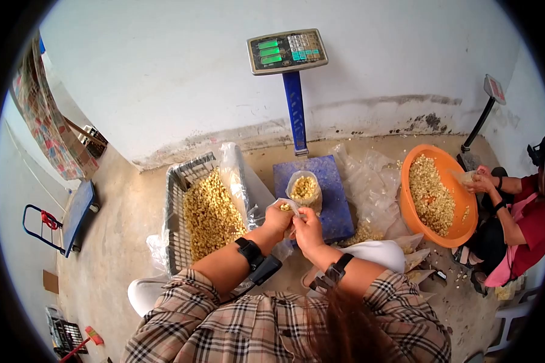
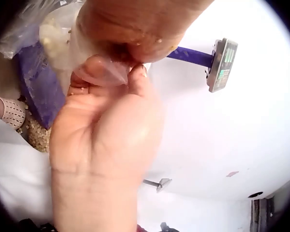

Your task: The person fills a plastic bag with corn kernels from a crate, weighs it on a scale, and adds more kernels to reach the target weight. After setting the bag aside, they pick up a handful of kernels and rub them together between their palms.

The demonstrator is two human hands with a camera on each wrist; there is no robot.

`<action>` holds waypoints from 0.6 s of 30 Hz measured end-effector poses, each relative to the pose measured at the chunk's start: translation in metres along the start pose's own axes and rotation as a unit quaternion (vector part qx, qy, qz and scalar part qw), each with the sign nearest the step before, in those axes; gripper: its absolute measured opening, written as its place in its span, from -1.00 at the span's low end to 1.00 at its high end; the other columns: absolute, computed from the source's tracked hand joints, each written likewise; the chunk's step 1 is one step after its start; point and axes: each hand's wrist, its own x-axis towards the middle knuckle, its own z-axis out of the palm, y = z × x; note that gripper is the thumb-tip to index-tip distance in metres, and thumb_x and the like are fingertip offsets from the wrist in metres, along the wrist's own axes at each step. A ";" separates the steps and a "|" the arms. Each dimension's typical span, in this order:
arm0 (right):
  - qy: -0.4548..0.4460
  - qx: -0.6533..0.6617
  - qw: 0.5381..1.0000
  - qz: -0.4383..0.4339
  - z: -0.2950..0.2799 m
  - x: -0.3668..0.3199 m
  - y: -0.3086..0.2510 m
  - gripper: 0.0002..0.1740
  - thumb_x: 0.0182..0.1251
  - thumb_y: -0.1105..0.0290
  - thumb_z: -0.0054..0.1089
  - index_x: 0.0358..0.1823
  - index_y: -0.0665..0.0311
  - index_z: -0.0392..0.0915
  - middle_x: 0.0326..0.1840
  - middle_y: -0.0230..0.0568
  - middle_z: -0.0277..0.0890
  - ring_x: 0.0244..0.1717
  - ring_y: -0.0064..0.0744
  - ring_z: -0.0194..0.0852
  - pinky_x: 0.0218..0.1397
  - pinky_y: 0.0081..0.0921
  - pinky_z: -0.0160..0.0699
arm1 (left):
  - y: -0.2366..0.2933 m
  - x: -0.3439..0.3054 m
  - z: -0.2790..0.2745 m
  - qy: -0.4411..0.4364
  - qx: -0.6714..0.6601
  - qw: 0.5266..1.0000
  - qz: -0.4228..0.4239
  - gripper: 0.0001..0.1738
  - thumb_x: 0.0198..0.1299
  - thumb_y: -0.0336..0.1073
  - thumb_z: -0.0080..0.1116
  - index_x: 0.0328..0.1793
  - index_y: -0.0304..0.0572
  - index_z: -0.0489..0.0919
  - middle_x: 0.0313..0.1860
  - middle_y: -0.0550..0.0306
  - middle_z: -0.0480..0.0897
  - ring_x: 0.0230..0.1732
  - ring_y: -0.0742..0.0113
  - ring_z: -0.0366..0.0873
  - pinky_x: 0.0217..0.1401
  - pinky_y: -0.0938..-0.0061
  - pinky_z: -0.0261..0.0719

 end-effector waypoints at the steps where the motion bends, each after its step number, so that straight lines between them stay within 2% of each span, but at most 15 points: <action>1: 0.009 -0.004 1.000 -0.007 0.000 0.004 0.007 -0.83 0.21 0.45 -0.04 -0.16 0.28 0.33 -0.49 -0.27 0.43 -0.67 -0.56 0.34 -0.69 -0.57 0.33 | -0.003 0.003 0.000 0.002 0.016 1.000 0.003 -0.75 0.03 -0.53 0.03 -0.12 -0.19 0.45 -0.48 0.10 0.53 -0.57 0.33 0.49 -0.61 0.46 0.45; 2: 0.018 -0.008 1.000 -0.014 -0.001 0.005 0.011 -0.83 0.21 0.45 -0.05 -0.16 0.28 0.34 -0.49 -0.27 0.43 -0.66 -0.56 0.35 -0.69 -0.57 0.34 | -0.005 0.004 0.001 0.004 0.031 0.999 0.007 -0.74 0.03 -0.53 0.04 -0.10 -0.20 0.45 -0.48 0.11 0.52 -0.56 0.34 0.49 -0.61 0.46 0.45; 5: 0.001 0.039 0.998 0.040 -0.002 -0.001 -0.007 -0.83 0.22 0.47 -0.07 -0.16 0.28 0.33 -0.49 -0.28 0.42 -0.64 -0.57 0.35 -0.68 -0.58 0.36 | 0.002 0.001 -0.001 -0.022 0.055 0.998 -0.005 -0.73 0.04 -0.51 0.04 -0.07 -0.25 0.45 -0.47 0.09 0.53 -0.56 0.33 0.48 -0.58 0.46 0.46; 11: -0.013 0.077 0.996 0.043 -0.002 0.003 0.001 -0.85 0.22 0.48 -0.08 -0.17 0.29 0.31 -0.50 -0.28 0.40 -0.64 -0.57 0.33 -0.68 -0.58 0.38 | -0.013 0.018 -0.012 -0.075 0.030 0.997 -0.006 -0.79 0.04 -0.51 0.03 -0.15 -0.29 0.48 -0.44 0.10 0.52 -0.49 0.33 0.49 -0.58 0.46 0.45; 14: -0.016 0.056 0.998 0.040 -0.002 0.002 -0.005 -0.87 0.25 0.49 -0.10 -0.18 0.30 0.31 -0.50 -0.25 0.40 -0.65 -0.50 0.35 -0.62 -0.57 0.38 | -0.032 0.039 -0.022 -0.101 0.186 0.977 0.003 -0.85 0.06 -0.45 0.03 -0.22 -0.26 0.52 -0.39 0.10 0.51 -0.44 0.35 0.47 -0.58 0.48 0.43; 17: -0.012 0.060 0.997 0.053 -0.004 0.002 -0.007 -0.87 0.25 0.48 -0.09 -0.18 0.30 0.31 -0.53 -0.26 0.39 -0.66 -0.50 0.34 -0.62 -0.58 0.38 | 0.002 0.005 -0.010 -0.101 0.150 0.982 -0.061 -0.86 0.08 -0.37 0.03 -0.27 -0.22 0.55 -0.39 0.12 0.52 -0.47 0.38 0.44 -0.56 0.50 0.41; 18: -0.018 0.067 0.996 0.054 -0.005 0.002 -0.006 -0.86 0.24 0.49 -0.09 -0.18 0.31 0.30 -0.53 -0.26 0.39 -0.67 -0.51 0.34 -0.63 -0.58 0.38 | 0.009 -0.002 -0.008 -0.100 0.100 0.986 -0.092 -0.86 0.08 -0.35 0.03 -0.28 -0.21 0.55 -0.42 0.13 0.51 -0.49 0.38 0.43 -0.56 0.51 0.40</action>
